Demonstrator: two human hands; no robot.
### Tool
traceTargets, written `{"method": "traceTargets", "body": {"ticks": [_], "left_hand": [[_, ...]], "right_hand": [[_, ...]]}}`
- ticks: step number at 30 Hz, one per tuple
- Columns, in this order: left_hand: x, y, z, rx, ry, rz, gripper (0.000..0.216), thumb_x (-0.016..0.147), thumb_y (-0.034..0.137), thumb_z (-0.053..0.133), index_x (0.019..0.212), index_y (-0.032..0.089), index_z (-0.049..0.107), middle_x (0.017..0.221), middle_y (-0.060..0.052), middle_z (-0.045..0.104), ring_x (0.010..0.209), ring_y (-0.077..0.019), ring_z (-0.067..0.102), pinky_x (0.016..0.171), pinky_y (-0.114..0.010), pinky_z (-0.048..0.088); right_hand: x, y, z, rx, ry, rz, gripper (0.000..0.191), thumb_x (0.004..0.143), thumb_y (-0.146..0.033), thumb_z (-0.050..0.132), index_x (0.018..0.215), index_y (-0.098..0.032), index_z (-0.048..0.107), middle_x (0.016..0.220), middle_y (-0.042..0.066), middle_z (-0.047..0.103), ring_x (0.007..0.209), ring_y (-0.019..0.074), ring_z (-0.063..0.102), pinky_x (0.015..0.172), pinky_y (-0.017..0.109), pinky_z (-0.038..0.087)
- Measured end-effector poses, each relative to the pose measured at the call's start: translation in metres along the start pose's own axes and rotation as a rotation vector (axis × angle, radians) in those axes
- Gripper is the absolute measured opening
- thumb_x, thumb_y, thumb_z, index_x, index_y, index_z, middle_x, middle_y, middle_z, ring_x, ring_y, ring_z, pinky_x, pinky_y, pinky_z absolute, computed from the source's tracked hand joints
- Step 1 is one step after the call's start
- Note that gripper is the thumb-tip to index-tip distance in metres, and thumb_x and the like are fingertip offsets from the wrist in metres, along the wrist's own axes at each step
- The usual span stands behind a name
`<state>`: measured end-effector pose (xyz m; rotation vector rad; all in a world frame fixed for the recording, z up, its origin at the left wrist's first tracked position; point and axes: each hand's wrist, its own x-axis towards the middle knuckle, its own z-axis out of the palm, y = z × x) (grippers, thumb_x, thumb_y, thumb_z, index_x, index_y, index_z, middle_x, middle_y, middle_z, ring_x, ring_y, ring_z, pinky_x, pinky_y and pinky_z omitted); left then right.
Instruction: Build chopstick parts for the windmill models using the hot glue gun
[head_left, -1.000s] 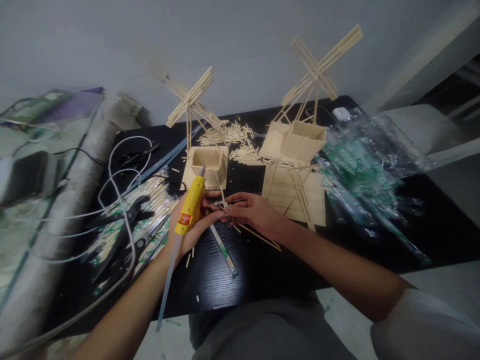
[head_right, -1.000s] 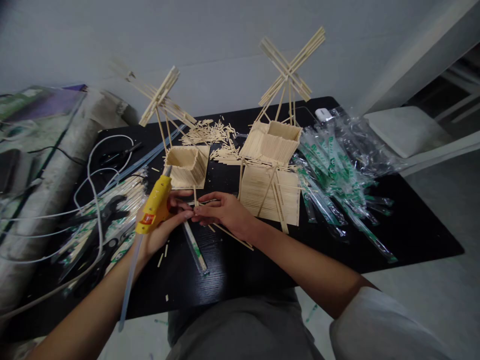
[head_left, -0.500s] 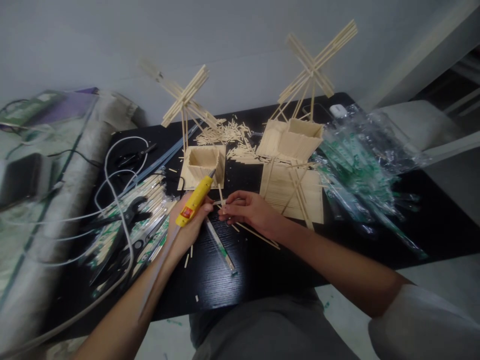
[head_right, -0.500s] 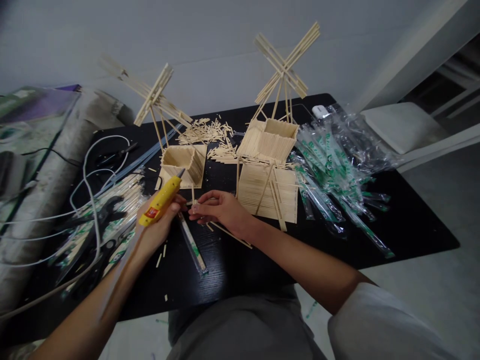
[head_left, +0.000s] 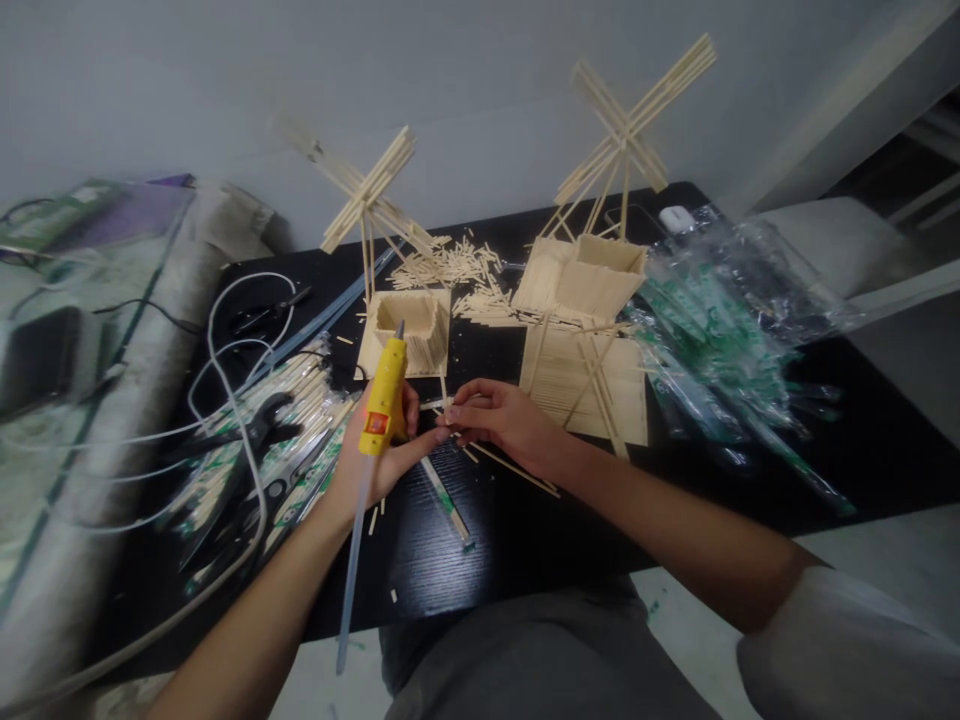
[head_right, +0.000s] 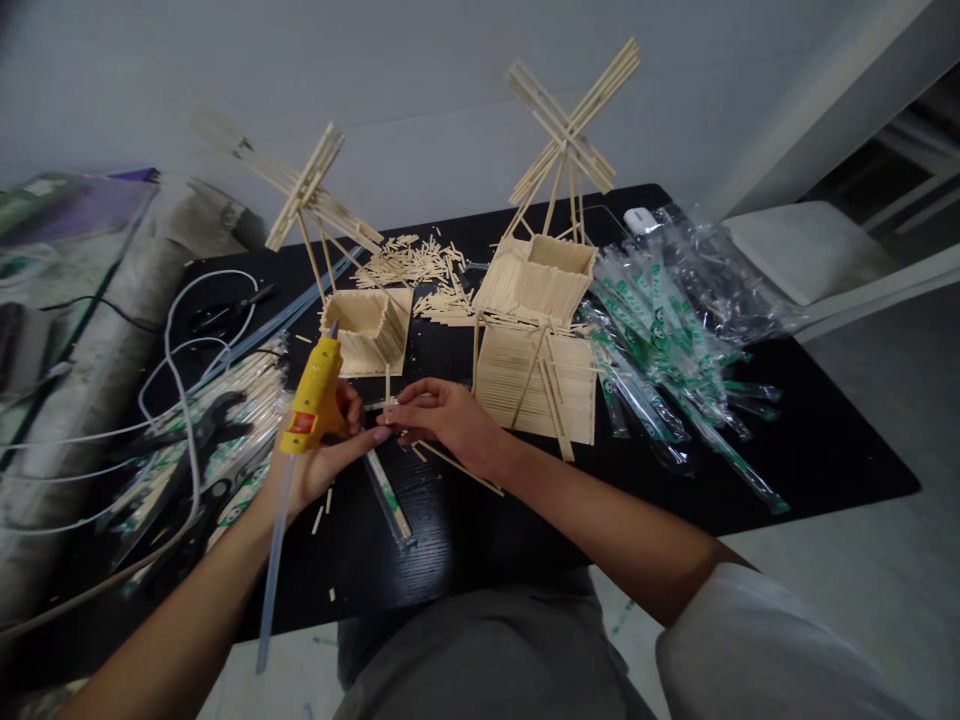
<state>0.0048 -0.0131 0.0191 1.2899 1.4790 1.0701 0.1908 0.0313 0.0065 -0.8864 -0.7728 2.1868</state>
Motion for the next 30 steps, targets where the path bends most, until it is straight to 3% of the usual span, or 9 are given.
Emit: {"method": "traceTargets", "body": {"ticks": [9, 14, 30], "left_hand": [[0.0, -0.007, 0.0, 0.016, 0.014, 0.072, 0.049, 0.065, 0.037, 0.091, 0.09, 0.021, 0.051, 0.093, 0.003, 0.066, 0.06, -0.0026, 0.052, 0.056, -0.018, 0.045], [0.0, -0.015, -0.007, 0.155, -0.021, 0.108, 0.044, 0.071, 0.039, 0.088, 0.095, 0.021, 0.056, 0.096, -0.001, 0.071, 0.062, -0.0052, 0.055, 0.06, -0.021, 0.049], [-0.003, -0.019, -0.009, 0.245, -0.013, 0.189, 0.044, 0.074, 0.043, 0.085, 0.104, 0.023, 0.06, 0.098, -0.001, 0.076, 0.062, -0.0071, 0.06, 0.06, -0.022, 0.052]], "right_hand": [[-0.002, -0.001, 0.001, -0.135, 0.021, -0.05, 0.051, 0.054, -0.041, 0.097, 0.082, -0.017, 0.062, 0.076, 0.0, 0.076, 0.068, 0.0103, 0.069, 0.066, 0.022, 0.056], [-0.003, -0.001, 0.003, -0.189, 0.036, -0.078, 0.053, 0.054, -0.044, 0.096, 0.082, -0.017, 0.06, 0.074, 0.0, 0.076, 0.065, 0.0102, 0.069, 0.066, 0.023, 0.055], [-0.007, -0.004, 0.006, -0.225, 0.055, -0.087, 0.055, 0.055, -0.043, 0.096, 0.083, -0.019, 0.055, 0.07, -0.004, 0.072, 0.062, 0.0089, 0.066, 0.063, 0.022, 0.052]]}}
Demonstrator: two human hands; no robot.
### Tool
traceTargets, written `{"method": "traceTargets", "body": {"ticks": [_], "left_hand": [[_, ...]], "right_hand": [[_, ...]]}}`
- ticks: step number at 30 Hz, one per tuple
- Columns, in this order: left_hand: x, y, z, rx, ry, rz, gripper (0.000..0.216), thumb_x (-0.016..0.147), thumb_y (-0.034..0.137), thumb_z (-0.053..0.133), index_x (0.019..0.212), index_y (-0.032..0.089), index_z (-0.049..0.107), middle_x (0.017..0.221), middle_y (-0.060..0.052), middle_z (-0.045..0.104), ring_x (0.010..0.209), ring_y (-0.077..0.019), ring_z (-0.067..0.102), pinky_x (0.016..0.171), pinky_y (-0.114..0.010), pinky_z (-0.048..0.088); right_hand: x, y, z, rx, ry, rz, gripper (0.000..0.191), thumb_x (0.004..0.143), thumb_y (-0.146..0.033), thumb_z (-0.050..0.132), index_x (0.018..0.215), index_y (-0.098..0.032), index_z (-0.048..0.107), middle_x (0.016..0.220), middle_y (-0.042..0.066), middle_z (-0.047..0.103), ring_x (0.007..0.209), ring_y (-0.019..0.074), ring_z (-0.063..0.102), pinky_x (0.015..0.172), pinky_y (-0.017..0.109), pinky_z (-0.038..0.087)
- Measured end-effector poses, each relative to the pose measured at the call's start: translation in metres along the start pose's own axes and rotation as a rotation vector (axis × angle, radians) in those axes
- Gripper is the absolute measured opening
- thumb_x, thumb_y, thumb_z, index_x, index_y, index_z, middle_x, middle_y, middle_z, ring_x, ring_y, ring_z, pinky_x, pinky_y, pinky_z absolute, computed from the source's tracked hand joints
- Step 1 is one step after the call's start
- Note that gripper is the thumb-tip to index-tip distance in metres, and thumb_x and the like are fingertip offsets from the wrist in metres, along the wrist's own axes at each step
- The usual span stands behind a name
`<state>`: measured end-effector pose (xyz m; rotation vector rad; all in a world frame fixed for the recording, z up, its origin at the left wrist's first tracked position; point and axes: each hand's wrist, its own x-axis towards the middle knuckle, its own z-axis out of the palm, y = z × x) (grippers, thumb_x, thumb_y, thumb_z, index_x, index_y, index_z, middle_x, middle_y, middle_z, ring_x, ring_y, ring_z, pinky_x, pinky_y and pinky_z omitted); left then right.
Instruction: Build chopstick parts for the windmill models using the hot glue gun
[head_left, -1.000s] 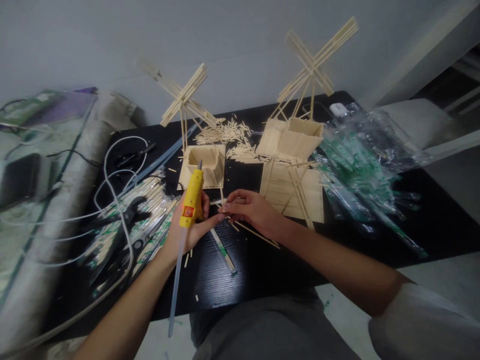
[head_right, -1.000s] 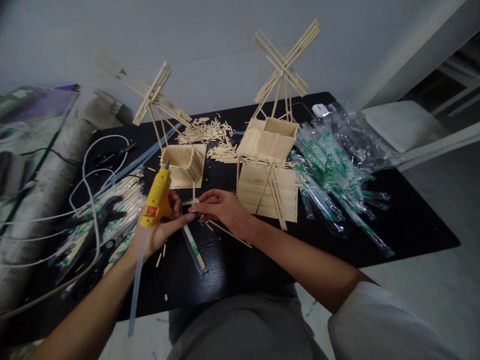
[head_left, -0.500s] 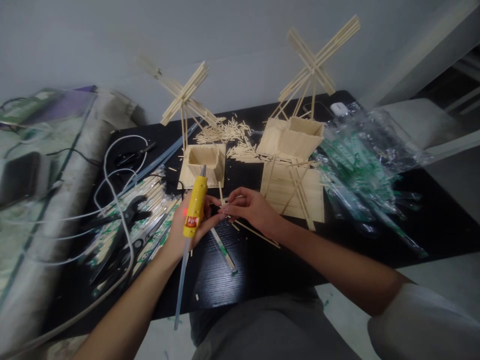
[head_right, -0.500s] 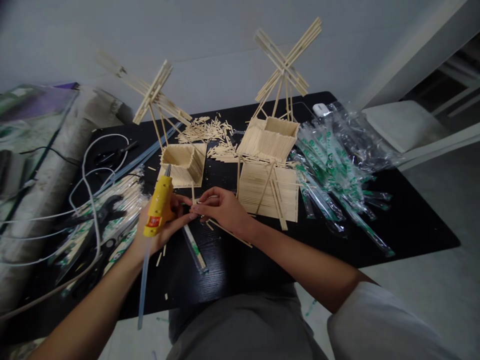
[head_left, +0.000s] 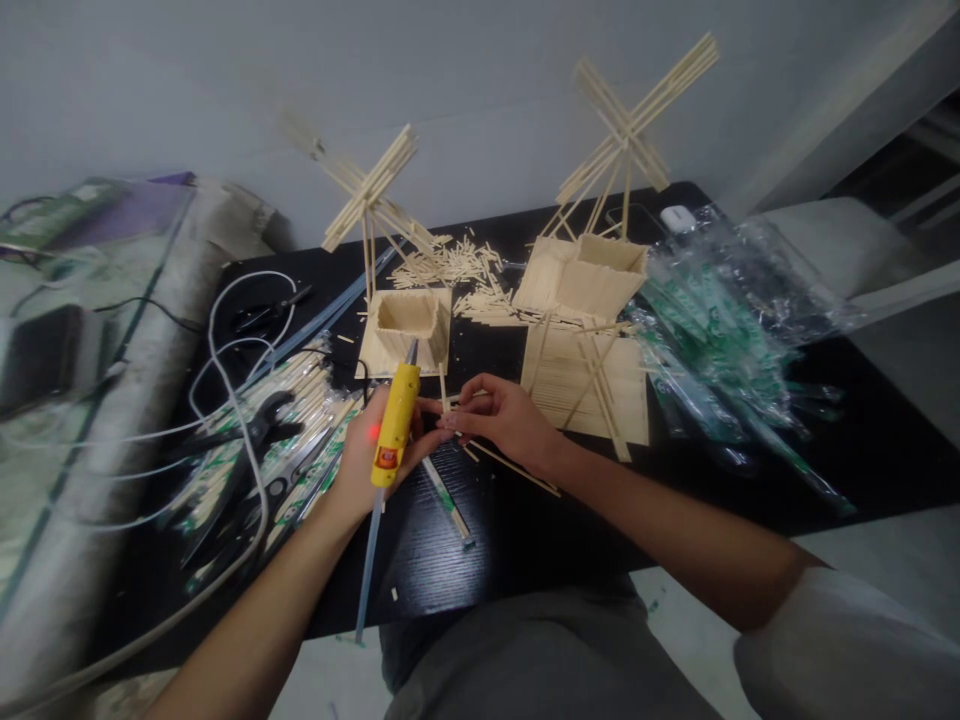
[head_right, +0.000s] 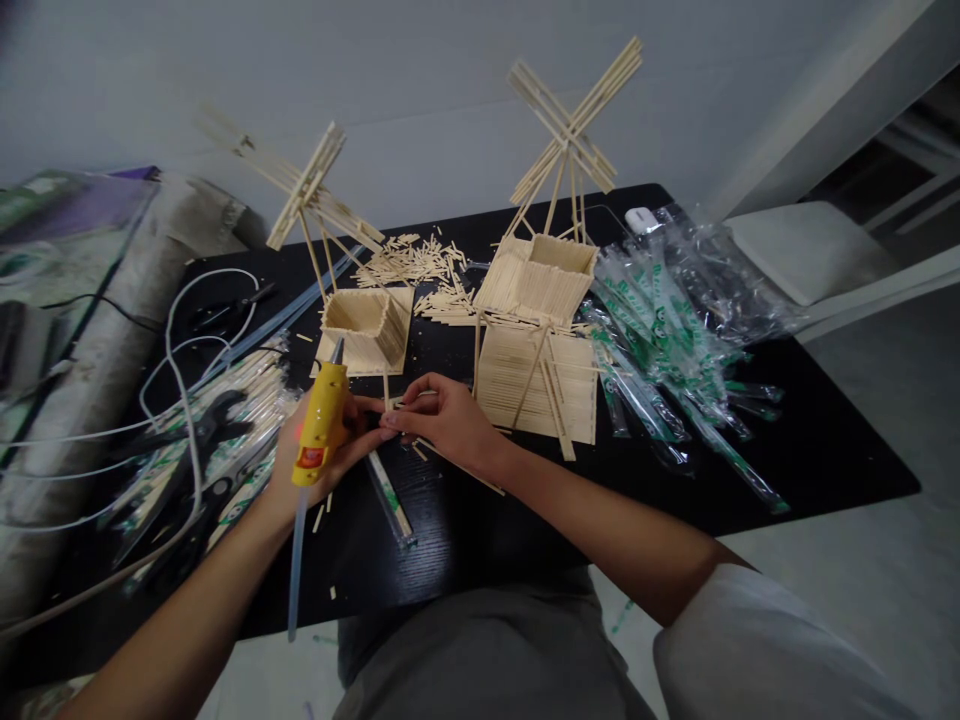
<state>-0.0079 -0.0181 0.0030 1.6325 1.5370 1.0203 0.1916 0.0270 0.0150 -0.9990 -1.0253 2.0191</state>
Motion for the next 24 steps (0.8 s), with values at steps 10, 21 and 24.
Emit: {"method": "traceTargets", "body": {"ticks": [10, 21, 24], "left_hand": [[-0.0013, 0.0038, -0.0004, 0.046, 0.033, 0.028, 0.041, 0.073, 0.044, 0.086, 0.092, 0.021, 0.057, 0.095, -0.001, 0.078, 0.064, -0.0075, 0.065, 0.058, -0.019, 0.054], [-0.0028, 0.0043, -0.0003, 0.083, 0.035, -0.018, 0.043, 0.072, 0.047, 0.085, 0.089, 0.021, 0.055, 0.095, -0.002, 0.078, 0.066, -0.0087, 0.066, 0.061, -0.02, 0.054], [-0.0035, 0.0036, -0.0008, 0.081, 0.015, -0.029, 0.042, 0.073, 0.047, 0.085, 0.088, 0.021, 0.055, 0.098, -0.002, 0.077, 0.067, -0.0085, 0.066, 0.061, -0.02, 0.053]], "right_hand": [[0.0027, 0.0002, -0.0004, -0.007, -0.028, -0.02, 0.054, 0.055, -0.042, 0.095, 0.081, -0.019, 0.053, 0.065, -0.005, 0.071, 0.057, 0.0085, 0.064, 0.058, 0.021, 0.05], [0.003, 0.0024, -0.0017, 0.029, -0.022, -0.013, 0.055, 0.055, -0.044, 0.096, 0.081, -0.02, 0.054, 0.069, -0.004, 0.072, 0.062, 0.0098, 0.066, 0.062, 0.022, 0.052], [0.0024, 0.0018, -0.0001, 0.034, -0.025, -0.005, 0.056, 0.055, -0.046, 0.096, 0.081, -0.019, 0.054, 0.069, -0.003, 0.073, 0.063, 0.0092, 0.066, 0.063, 0.022, 0.051]]}}
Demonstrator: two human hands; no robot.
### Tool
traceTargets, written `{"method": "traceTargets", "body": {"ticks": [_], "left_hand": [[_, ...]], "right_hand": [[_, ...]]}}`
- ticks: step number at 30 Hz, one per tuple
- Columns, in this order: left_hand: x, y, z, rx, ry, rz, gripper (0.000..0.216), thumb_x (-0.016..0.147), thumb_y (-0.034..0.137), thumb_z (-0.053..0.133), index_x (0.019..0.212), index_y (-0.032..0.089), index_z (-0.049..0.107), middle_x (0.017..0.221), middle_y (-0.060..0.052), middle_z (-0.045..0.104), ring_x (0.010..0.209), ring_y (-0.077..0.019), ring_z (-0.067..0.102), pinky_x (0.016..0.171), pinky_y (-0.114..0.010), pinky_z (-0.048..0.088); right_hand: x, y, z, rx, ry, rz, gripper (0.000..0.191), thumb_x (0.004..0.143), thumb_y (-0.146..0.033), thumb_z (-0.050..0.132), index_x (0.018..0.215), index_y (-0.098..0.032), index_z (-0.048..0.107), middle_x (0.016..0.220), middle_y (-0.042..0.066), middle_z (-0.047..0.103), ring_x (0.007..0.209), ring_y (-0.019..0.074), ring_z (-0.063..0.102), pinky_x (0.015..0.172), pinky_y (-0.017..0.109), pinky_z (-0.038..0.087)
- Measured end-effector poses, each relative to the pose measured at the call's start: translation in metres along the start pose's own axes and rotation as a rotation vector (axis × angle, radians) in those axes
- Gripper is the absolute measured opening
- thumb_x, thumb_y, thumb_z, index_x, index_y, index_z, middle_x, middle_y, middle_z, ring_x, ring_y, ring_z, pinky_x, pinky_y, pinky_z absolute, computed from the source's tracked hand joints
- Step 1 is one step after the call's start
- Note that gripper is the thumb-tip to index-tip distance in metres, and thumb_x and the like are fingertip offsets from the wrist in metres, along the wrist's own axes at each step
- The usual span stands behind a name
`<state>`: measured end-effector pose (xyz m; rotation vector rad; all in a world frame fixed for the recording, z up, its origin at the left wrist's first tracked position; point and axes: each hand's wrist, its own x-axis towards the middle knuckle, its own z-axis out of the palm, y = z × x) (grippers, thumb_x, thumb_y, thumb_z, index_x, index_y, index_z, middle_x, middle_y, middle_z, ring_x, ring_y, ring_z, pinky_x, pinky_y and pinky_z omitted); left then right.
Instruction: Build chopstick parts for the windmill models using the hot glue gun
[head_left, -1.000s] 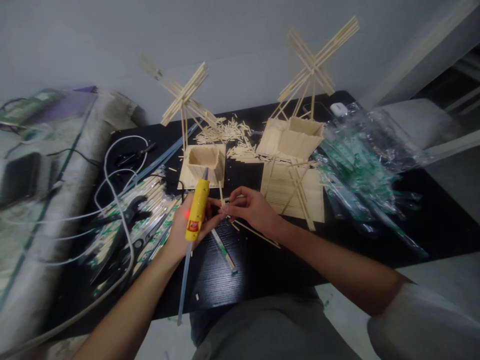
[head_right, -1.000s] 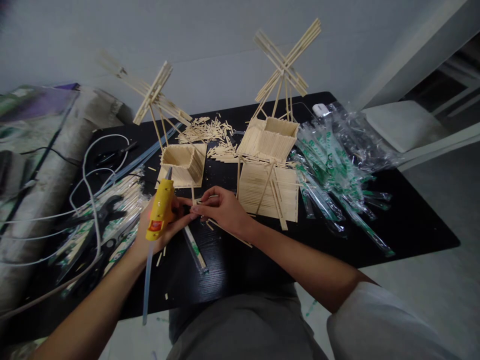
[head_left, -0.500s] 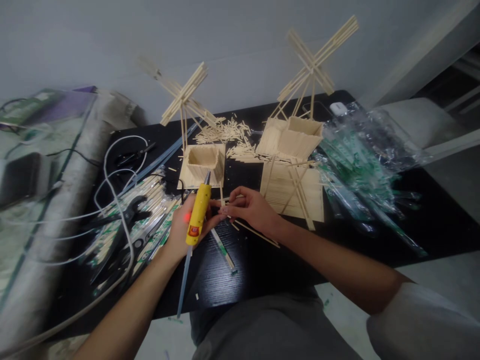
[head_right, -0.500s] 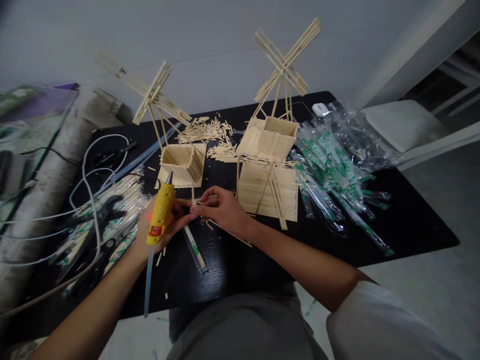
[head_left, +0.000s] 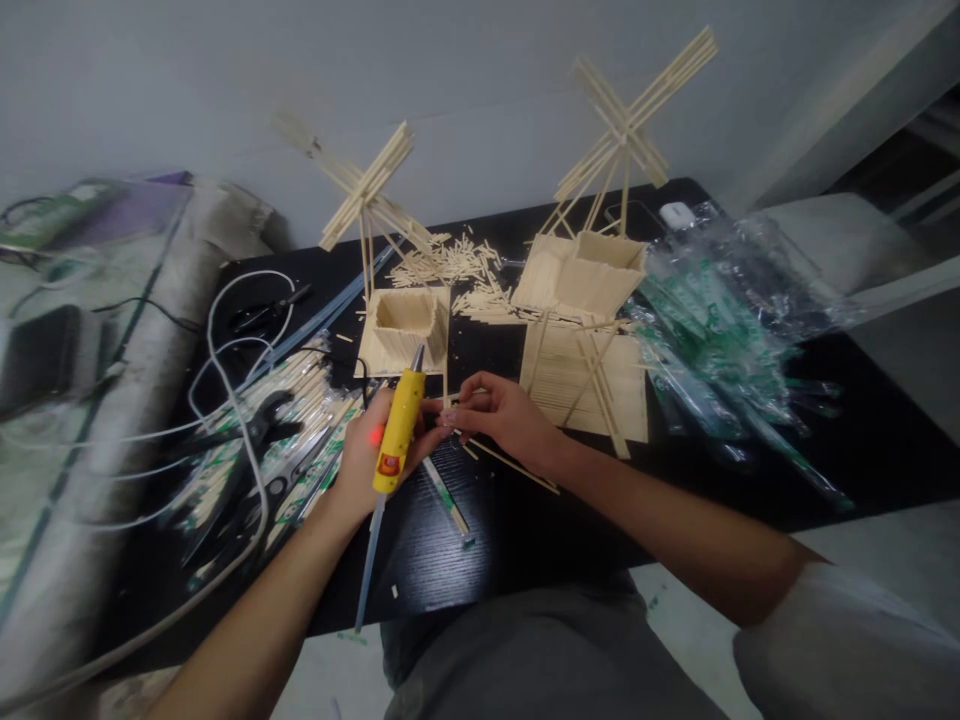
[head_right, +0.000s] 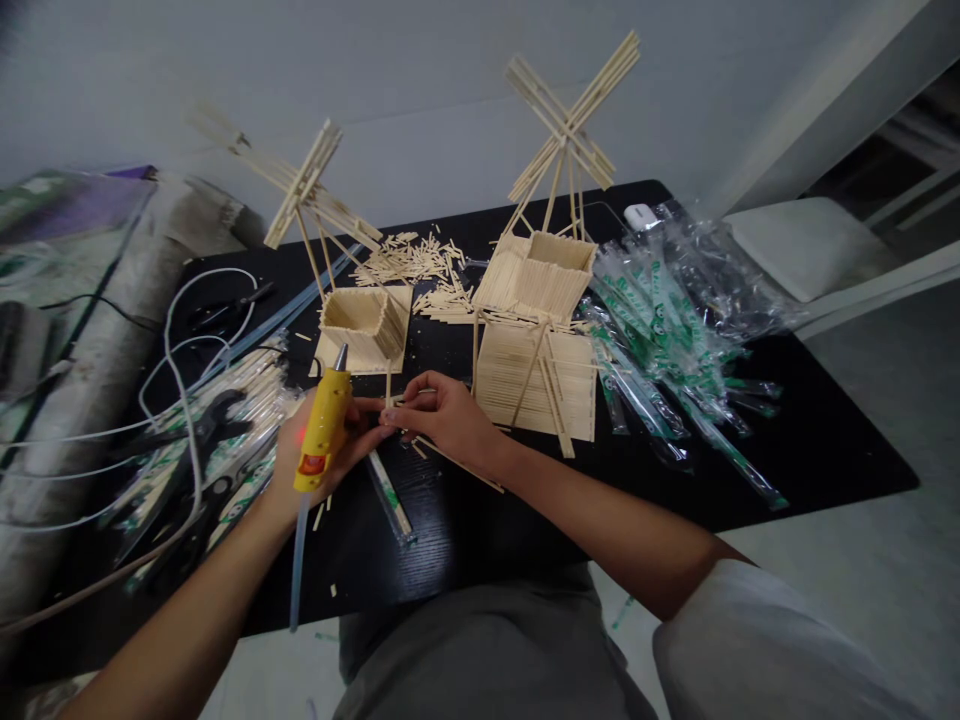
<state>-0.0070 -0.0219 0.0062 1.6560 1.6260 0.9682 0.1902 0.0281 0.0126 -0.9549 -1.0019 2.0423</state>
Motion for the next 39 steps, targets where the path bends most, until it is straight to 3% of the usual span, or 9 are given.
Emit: {"method": "traceTargets", "body": {"ticks": [22, 26, 35, 39], "left_hand": [[-0.001, -0.006, 0.001, -0.023, 0.003, 0.005, 0.04, 0.073, 0.044, 0.085, 0.087, 0.021, 0.055, 0.091, -0.001, 0.076, 0.065, -0.0091, 0.065, 0.06, -0.021, 0.053], [-0.001, -0.005, 0.001, -0.021, -0.012, -0.009, 0.04, 0.073, 0.044, 0.085, 0.089, 0.022, 0.056, 0.097, -0.002, 0.077, 0.069, -0.0097, 0.066, 0.062, -0.021, 0.054], [0.004, -0.006, -0.003, -0.038, 0.035, 0.014, 0.046, 0.072, 0.048, 0.085, 0.096, 0.023, 0.056, 0.096, -0.001, 0.077, 0.078, -0.0132, 0.07, 0.068, -0.023, 0.055], [0.008, 0.002, -0.009, 0.101, 0.141, -0.003, 0.044, 0.072, 0.047, 0.085, 0.094, 0.022, 0.057, 0.081, 0.004, 0.071, 0.067, -0.0088, 0.063, 0.063, -0.019, 0.048]], "right_hand": [[0.001, 0.0, -0.002, -0.036, -0.023, -0.011, 0.054, 0.058, -0.045, 0.094, 0.083, -0.019, 0.054, 0.07, -0.004, 0.074, 0.06, 0.0079, 0.063, 0.061, 0.021, 0.048], [0.0, 0.0, -0.002, -0.051, -0.023, -0.018, 0.055, 0.059, -0.046, 0.094, 0.084, -0.019, 0.053, 0.068, -0.004, 0.072, 0.058, 0.0074, 0.061, 0.059, 0.02, 0.045], [-0.005, 0.003, 0.0, -0.147, 0.077, -0.22, 0.049, 0.068, -0.045, 0.089, 0.084, -0.022, 0.048, 0.073, -0.006, 0.066, 0.066, 0.0104, 0.064, 0.065, 0.024, 0.051], [-0.005, 0.004, 0.002, -0.156, 0.095, -0.254, 0.05, 0.072, -0.048, 0.087, 0.086, -0.023, 0.045, 0.078, -0.003, 0.068, 0.074, 0.0144, 0.071, 0.062, 0.025, 0.054]]}}
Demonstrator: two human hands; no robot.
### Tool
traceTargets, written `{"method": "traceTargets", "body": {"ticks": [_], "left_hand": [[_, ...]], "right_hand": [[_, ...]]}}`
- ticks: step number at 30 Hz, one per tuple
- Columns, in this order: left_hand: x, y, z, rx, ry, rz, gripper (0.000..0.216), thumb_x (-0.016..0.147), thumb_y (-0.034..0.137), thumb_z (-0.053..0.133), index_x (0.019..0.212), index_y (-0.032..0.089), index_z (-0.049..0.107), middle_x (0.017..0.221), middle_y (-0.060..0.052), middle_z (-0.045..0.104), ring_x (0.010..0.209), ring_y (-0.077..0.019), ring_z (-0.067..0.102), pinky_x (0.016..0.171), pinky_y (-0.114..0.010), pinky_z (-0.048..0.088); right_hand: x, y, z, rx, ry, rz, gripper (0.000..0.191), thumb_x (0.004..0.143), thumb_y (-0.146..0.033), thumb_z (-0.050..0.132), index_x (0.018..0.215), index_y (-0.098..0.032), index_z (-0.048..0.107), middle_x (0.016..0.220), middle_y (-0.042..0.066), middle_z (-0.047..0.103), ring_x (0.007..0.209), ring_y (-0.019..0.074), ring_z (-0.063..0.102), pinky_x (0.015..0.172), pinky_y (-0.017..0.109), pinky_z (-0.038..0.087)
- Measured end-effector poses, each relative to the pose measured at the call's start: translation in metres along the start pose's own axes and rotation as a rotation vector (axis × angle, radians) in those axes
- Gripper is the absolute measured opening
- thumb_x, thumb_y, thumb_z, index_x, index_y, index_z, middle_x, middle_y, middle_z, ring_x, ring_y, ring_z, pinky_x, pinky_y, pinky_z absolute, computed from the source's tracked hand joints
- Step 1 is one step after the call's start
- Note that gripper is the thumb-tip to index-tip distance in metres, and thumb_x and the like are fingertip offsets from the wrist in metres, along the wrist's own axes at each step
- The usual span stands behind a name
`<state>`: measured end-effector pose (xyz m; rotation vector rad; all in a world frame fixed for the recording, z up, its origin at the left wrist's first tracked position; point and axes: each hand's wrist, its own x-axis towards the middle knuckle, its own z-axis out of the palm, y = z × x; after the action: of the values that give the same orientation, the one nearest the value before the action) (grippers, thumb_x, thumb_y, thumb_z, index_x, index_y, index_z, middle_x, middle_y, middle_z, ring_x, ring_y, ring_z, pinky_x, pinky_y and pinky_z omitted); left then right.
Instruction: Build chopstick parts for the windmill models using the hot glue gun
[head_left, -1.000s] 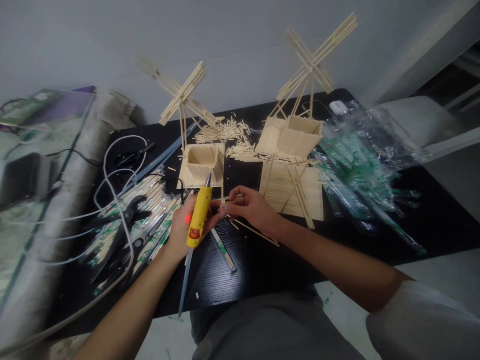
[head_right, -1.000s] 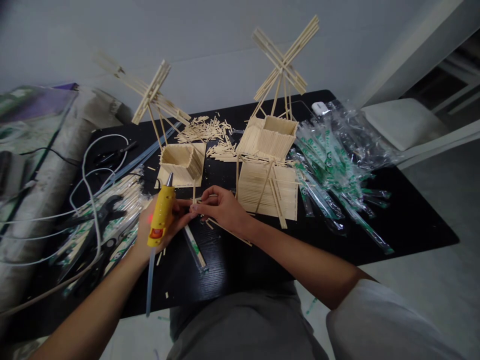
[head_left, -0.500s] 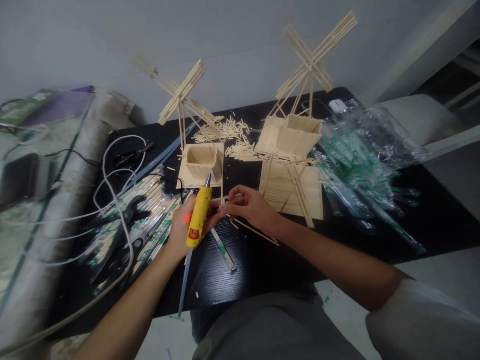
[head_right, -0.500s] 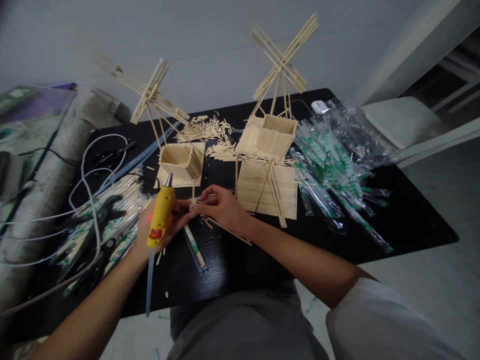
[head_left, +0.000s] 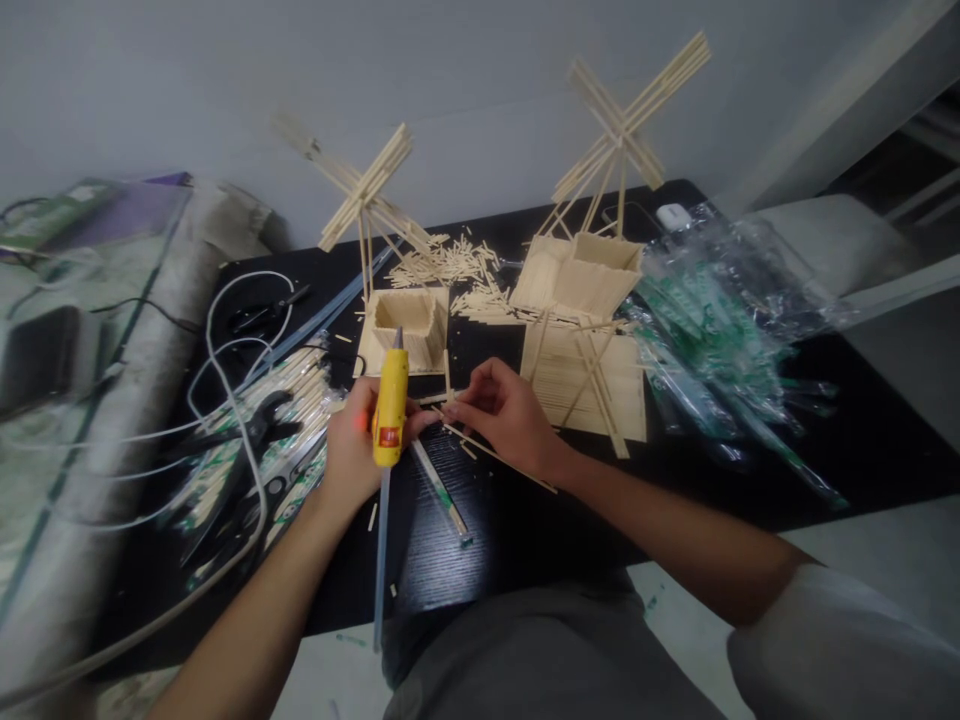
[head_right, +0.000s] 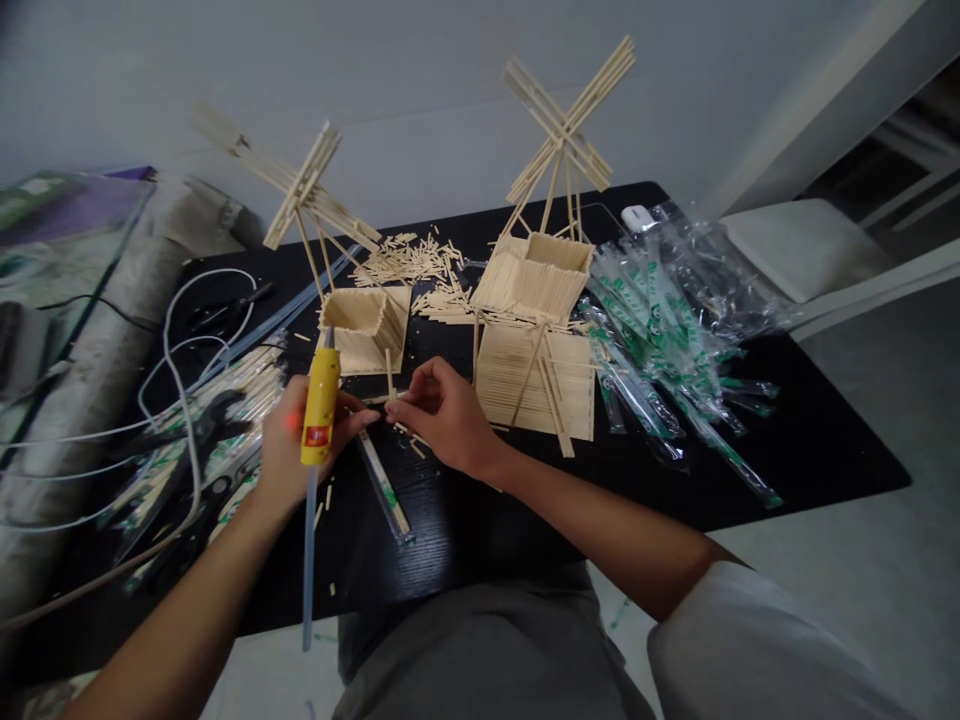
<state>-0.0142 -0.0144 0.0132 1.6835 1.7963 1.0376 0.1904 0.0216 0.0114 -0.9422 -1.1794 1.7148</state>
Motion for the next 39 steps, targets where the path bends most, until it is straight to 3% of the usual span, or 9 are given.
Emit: {"method": "traceTargets", "body": {"ticks": [3, 9, 18, 25, 31, 34, 39], "left_hand": [[0.005, 0.001, -0.003, 0.127, 0.052, -0.027, 0.041, 0.074, 0.045, 0.082, 0.098, 0.022, 0.058, 0.077, 0.005, 0.067, 0.062, -0.0073, 0.057, 0.058, -0.018, 0.04], [0.011, -0.004, -0.002, 0.272, -0.029, 0.011, 0.031, 0.074, 0.035, 0.075, 0.098, 0.02, 0.062, 0.082, 0.001, 0.067, 0.07, -0.0107, 0.059, 0.064, -0.021, 0.039], [0.007, -0.002, -0.001, 0.243, -0.017, 0.067, 0.033, 0.069, 0.028, 0.073, 0.099, 0.02, 0.062, 0.088, 0.0, 0.066, 0.074, -0.0109, 0.057, 0.068, -0.022, 0.04], [0.021, 0.02, -0.023, -0.052, 0.067, -0.117, 0.052, 0.073, 0.058, 0.075, 0.103, 0.02, 0.057, 0.092, 0.001, 0.066, 0.078, -0.0119, 0.061, 0.071, -0.023, 0.047], [0.058, 0.047, -0.064, 0.474, 0.046, -0.01, 0.049, 0.083, 0.07, 0.055, 0.079, 0.021, 0.063, 0.077, -0.003, 0.06, 0.07, -0.0165, 0.052, 0.064, -0.028, 0.032], [0.08, 0.06, -0.074, 0.589, -0.022, 0.082, 0.049, 0.084, 0.071, 0.054, 0.081, 0.023, 0.061, 0.074, -0.001, 0.058, 0.066, -0.0142, 0.05, 0.065, -0.028, 0.031], [0.116, 0.076, -0.076, 0.78, -0.172, 0.051, 0.047, 0.083, 0.067, 0.059, 0.088, 0.02, 0.063, 0.072, -0.001, 0.058, 0.059, -0.01, 0.044, 0.064, -0.027, 0.029]], "right_hand": [[0.0, 0.001, 0.0, -0.008, 0.015, -0.022, 0.05, 0.074, -0.048, 0.085, 0.086, -0.023, 0.043, 0.076, -0.004, 0.064, 0.074, 0.0157, 0.074, 0.056, 0.022, 0.052], [0.002, 0.004, -0.002, -0.052, 0.078, -0.142, 0.041, 0.081, -0.039, 0.081, 0.088, -0.023, 0.043, 0.079, -0.005, 0.063, 0.071, 0.0119, 0.073, 0.057, 0.02, 0.053], [0.003, 0.002, -0.001, -0.056, 0.092, -0.158, 0.043, 0.081, -0.041, 0.081, 0.086, -0.023, 0.042, 0.079, -0.005, 0.063, 0.07, 0.0115, 0.072, 0.058, 0.021, 0.055], [0.003, 0.002, -0.001, -0.02, 0.092, -0.197, 0.04, 0.08, -0.036, 0.08, 0.086, -0.022, 0.043, 0.075, -0.007, 0.062, 0.067, 0.0104, 0.072, 0.055, 0.018, 0.054], [0.004, 0.005, -0.001, -0.009, 0.084, -0.184, 0.038, 0.081, -0.032, 0.079, 0.087, -0.023, 0.043, 0.075, -0.008, 0.062, 0.067, 0.0102, 0.072, 0.054, 0.018, 0.054], [0.004, 0.005, -0.001, -0.002, 0.086, -0.173, 0.038, 0.08, -0.031, 0.079, 0.087, -0.023, 0.043, 0.075, -0.008, 0.062, 0.067, 0.0104, 0.072, 0.054, 0.018, 0.054], [0.005, 0.006, -0.001, -0.003, 0.073, -0.162, 0.037, 0.081, -0.03, 0.077, 0.086, -0.023, 0.041, 0.074, -0.008, 0.062, 0.065, 0.0099, 0.071, 0.055, 0.018, 0.054]]}}
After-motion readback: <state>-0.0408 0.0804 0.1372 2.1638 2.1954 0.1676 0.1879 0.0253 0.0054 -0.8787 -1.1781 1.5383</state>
